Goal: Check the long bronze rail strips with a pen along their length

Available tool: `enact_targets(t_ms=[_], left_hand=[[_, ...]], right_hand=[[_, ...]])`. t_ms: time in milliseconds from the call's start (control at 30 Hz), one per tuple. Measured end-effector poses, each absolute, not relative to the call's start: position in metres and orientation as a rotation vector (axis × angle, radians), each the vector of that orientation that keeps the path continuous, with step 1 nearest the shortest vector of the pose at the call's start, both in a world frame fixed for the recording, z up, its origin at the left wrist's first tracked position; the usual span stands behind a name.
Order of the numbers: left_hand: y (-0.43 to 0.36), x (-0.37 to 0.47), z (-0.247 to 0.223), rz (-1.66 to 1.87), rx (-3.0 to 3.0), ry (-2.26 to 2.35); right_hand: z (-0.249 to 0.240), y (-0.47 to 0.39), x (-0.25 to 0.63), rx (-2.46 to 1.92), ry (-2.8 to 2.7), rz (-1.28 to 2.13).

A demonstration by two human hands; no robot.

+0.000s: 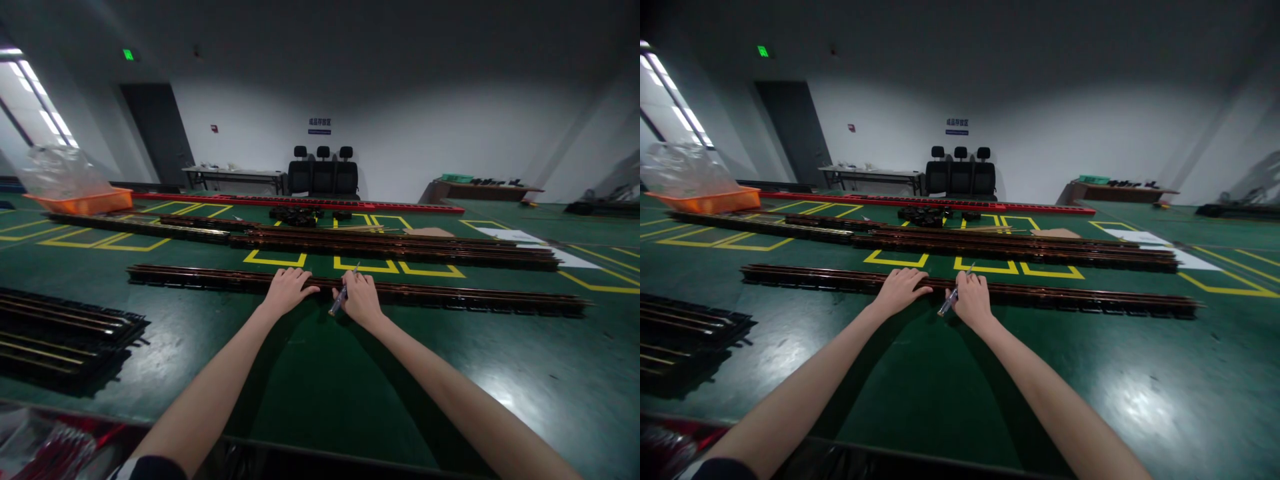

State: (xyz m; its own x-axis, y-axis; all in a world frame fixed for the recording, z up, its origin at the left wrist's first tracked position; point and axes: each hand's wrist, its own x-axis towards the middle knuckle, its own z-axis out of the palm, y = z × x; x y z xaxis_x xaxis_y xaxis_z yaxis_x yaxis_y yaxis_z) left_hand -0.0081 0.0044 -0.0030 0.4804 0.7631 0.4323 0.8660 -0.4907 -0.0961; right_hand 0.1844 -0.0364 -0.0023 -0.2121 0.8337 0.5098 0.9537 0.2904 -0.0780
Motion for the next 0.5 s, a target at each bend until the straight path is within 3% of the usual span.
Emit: enact_targets(t_ms=[500], left_hand=[[0.0054, -0.0094, -0.0046, -0.5, -2.434, -1.352]], right_hand=[[-0.0023, -0.0371, 0.1808, -1.54, -2.095, -0.343]])
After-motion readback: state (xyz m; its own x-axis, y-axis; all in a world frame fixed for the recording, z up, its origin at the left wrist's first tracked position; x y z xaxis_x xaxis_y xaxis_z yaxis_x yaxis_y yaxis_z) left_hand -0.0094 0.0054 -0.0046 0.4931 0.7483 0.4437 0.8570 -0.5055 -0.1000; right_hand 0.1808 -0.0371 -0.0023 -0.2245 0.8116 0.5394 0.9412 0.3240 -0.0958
